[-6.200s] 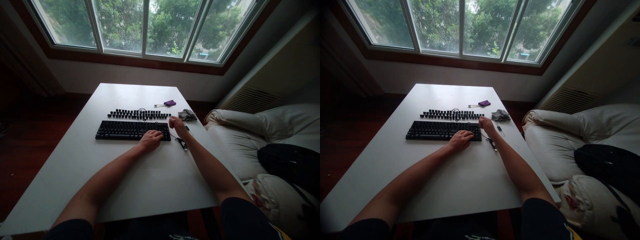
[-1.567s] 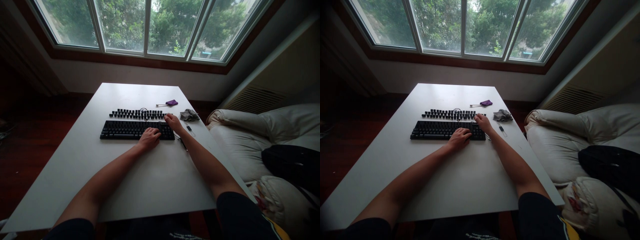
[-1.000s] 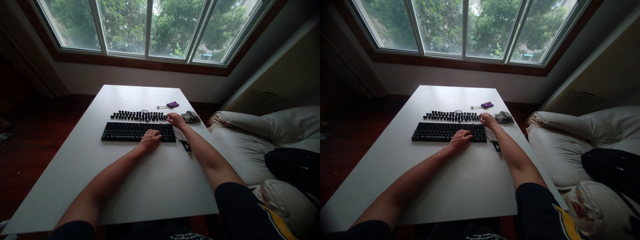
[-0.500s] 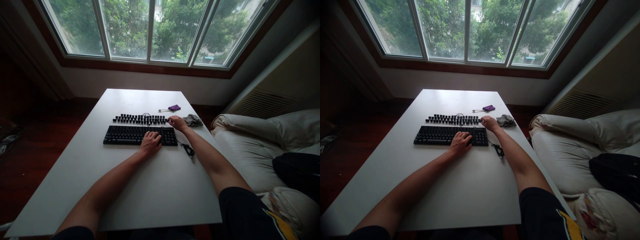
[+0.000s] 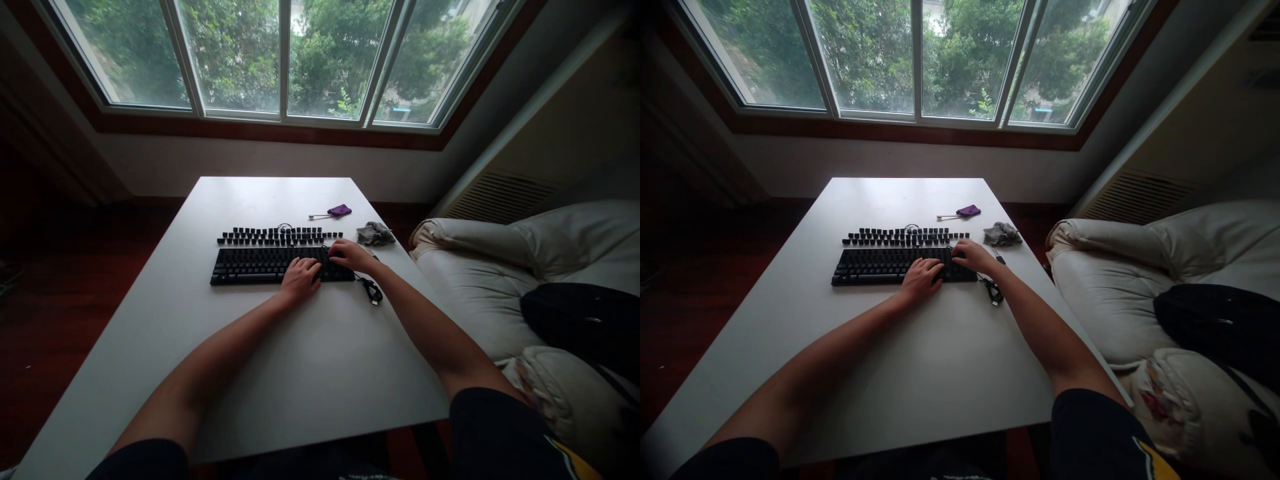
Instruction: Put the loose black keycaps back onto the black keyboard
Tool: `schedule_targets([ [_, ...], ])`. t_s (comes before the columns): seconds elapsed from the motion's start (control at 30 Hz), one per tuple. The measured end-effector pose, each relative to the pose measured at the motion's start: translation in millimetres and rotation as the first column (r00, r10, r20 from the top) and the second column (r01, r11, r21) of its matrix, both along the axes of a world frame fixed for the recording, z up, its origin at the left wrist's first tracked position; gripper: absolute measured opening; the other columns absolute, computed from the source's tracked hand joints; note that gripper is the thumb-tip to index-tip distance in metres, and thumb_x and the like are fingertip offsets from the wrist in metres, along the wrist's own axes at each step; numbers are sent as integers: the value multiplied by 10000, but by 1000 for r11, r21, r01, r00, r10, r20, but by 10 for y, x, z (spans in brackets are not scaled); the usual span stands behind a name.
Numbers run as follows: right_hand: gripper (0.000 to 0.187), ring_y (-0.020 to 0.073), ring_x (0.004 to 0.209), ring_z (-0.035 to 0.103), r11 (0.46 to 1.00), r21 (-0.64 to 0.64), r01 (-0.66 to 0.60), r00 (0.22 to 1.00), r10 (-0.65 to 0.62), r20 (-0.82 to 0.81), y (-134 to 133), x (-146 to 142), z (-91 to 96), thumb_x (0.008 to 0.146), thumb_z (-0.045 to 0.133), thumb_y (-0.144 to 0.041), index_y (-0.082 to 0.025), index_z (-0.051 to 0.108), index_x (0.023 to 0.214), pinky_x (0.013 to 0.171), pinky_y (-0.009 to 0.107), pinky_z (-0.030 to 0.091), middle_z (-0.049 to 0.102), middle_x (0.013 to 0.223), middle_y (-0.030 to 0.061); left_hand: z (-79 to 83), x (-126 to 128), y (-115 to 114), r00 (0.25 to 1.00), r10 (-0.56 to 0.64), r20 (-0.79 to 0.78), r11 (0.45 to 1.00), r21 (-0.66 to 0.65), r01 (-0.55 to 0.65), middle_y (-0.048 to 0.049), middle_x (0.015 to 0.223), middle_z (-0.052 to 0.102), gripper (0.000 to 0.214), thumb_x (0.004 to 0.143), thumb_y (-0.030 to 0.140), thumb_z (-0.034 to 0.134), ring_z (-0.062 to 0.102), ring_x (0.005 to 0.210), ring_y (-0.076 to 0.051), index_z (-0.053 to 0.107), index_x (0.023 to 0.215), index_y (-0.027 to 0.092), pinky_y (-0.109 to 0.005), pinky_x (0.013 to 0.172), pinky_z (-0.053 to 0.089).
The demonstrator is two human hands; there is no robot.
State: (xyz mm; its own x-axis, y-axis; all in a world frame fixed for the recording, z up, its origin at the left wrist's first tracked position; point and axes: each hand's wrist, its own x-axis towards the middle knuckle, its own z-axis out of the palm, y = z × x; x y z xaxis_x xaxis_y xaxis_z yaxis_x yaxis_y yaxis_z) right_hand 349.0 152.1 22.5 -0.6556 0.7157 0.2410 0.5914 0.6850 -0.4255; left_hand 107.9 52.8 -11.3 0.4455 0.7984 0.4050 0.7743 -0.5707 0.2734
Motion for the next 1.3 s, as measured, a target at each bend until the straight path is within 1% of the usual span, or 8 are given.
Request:
schedule_targets([
  [0.13,145,234,965,618,1000,14,26,997,-27,66,43,16,-12,870,686,-302,-200,736,960,876,347,493,673,1009,80,32,-125,61,995,-86,-54,996,-24,85,-95,1452,579,441,931,314,560,504,1352,-258,581,1363,223,-485,1203,304],
  [0.3,142,230,946,627,1000,13,17,989,-19,146,53,-32,75,891,669,-285,-199,743,977,855,334,494,677,1007,82,66,-263,91,982,-155,-111,988,-11,155,-89,1486,553,470,954,328,527,477,1385,-256,549,1410,216,-471,1198,315],
  [0.53,125,239,990,625,998,61,-5,966,-11,259,21,-88,191,909,665,-247,-195,723,1006,861,324,486,676,1026,92,99,-326,47,995,-45,-91,997,56,50,-112,1417,591,467,926,396,584,513,1321,-289,593,1359,220,-512,1206,289],
  [0.8,110,231,1002,621,993,108,37,948,-70,312,-12,-105,166,911,669,-235,-214,698,1015,864,322,471,667,1067,87,108,-341,42,998,30,-49,998,52,-27,-119,1416,578,513,889,412,630,509,1308,-307,595,1368,233,-522,1189,304],
  [1.03,106,249,978,620,994,77,73,973,-88,212,-76,-115,163,881,673,-236,-215,704,980,848,344,482,668,1035,93,152,-378,-9,998,56,-23,998,12,-56,-120,1404,577,534,894,398,635,502,1304,-313,572,1403,249,-521,1167,329],
  [1.13,149,242,994,622,993,65,98,984,-106,142,-137,-109,155,896,651,-263,-228,707,1029,877,349,486,672,1067,87,177,-416,-12,999,47,-25,999,5,-47,-118,1400,576,535,893,388,641,503,1299,-305,570,1403,244,-508,1163,338],
  [1.23,148,232,947,617,980,67,186,982,-187,10,-196,-140,147,927,595,-314,-224,695,989,863,346,481,675,1031,80,173,-443,-3,999,40,-28,999,2,-40,-119,1397,575,533,894,390,640,497,1302,-298,572,1399,232,-494,1160,342],
  [1.3,202,211,819,594,963,6,270,954,-267,-133,-221,-204,152,946,543,-370,-216,651,871,787,334,476,657,888,59,160,-451,4,999,38,-31,999,-2,-38,-117,1396,575,532,896,396,639,498,1300,-297,571,1398,237,-492,1154,347],
])
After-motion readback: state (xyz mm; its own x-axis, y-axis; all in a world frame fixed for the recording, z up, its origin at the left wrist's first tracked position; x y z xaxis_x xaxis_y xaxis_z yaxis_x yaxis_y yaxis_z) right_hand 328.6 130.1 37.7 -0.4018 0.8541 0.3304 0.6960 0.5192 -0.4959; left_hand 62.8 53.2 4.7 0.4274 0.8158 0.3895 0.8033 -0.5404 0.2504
